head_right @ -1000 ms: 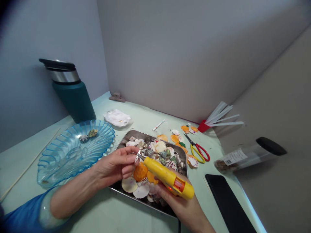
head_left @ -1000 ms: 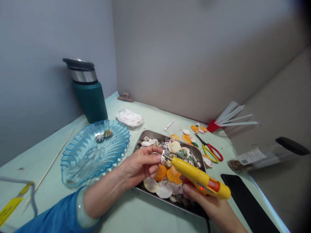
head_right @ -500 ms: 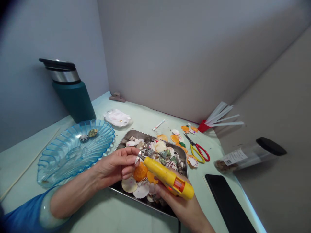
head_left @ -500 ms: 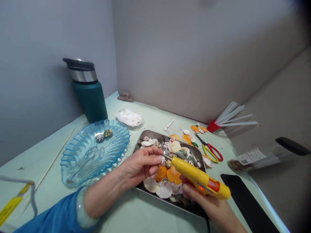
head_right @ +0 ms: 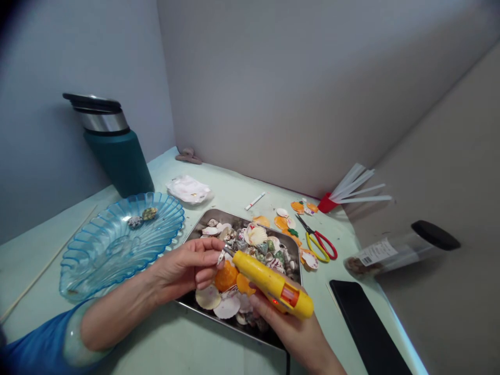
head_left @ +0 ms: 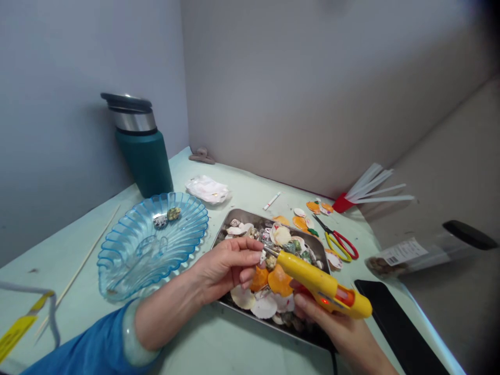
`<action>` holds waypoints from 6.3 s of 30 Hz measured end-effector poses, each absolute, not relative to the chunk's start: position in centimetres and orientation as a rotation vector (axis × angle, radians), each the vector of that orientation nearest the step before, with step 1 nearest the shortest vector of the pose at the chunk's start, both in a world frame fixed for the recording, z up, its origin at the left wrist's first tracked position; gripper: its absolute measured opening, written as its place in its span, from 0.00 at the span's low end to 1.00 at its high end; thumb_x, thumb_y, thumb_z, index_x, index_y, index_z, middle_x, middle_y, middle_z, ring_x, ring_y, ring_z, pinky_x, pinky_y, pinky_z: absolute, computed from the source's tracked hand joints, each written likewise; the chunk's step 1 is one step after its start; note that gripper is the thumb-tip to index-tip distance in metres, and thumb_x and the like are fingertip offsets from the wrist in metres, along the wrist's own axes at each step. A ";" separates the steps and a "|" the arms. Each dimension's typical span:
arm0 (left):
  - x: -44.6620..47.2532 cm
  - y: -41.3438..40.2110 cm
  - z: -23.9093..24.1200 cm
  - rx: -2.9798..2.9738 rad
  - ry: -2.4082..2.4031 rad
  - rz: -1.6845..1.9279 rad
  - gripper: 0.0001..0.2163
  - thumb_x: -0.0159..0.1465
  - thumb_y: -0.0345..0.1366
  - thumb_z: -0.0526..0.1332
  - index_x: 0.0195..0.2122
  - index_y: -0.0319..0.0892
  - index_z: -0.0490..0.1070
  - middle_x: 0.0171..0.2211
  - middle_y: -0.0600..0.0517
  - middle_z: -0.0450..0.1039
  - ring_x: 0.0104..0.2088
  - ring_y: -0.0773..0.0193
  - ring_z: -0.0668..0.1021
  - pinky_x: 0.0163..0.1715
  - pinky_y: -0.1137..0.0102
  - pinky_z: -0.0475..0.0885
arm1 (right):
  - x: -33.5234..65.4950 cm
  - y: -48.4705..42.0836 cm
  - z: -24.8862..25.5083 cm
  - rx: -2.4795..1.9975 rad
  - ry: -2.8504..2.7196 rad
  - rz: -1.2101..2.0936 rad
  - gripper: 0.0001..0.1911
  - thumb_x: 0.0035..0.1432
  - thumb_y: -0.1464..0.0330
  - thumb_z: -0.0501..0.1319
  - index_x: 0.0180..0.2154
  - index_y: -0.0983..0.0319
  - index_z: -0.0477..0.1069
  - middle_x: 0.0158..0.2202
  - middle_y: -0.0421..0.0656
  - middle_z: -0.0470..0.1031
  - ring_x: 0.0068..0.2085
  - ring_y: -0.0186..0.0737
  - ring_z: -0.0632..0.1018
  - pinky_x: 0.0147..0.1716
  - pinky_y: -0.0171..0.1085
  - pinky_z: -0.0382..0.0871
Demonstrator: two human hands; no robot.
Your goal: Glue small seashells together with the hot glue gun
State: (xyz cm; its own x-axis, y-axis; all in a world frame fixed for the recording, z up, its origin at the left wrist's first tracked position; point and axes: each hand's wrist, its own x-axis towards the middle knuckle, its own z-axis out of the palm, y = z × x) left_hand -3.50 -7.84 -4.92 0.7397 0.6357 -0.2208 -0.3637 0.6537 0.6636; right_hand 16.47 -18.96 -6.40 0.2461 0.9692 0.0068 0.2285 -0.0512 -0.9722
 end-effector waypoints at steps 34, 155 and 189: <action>-3.7 -7.6 -5.2 0.610 0.422 0.593 0.10 0.53 0.28 0.68 0.36 0.37 0.73 0.22 0.55 0.69 0.15 0.78 0.66 0.16 0.80 0.57 | 17.5 -19.0 -7.3 -1.484 -1.276 0.956 0.14 0.48 0.59 0.69 0.37 0.57 0.78 0.22 0.39 0.76 0.24 0.38 0.78 0.25 0.36 0.77; -3.7 -7.7 -4.6 0.779 0.635 0.778 0.11 0.53 0.33 0.69 0.33 0.38 0.69 0.25 0.55 0.72 0.14 0.79 0.63 0.15 0.79 0.57 | 17.1 -18.6 -6.8 -1.482 -1.225 0.799 0.11 0.48 0.60 0.69 0.34 0.57 0.79 0.26 0.41 0.79 0.27 0.41 0.79 0.25 0.36 0.78; -3.8 -7.8 -5.2 0.661 0.491 0.636 0.07 0.53 0.28 0.68 0.33 0.37 0.74 0.20 0.56 0.69 0.14 0.79 0.62 0.15 0.79 0.55 | 16.5 -18.4 -5.7 -1.408 -1.425 0.861 0.07 0.54 0.62 0.65 0.32 0.58 0.74 0.24 0.38 0.73 0.25 0.36 0.74 0.24 0.35 0.70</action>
State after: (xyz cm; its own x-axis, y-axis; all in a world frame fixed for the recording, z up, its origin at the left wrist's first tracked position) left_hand -3.85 -7.78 -5.20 0.7052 0.6756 -0.2152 -0.3795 0.6160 0.6902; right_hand 16.48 -18.42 -5.71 0.0835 0.9873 0.1350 0.3397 0.0991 -0.9353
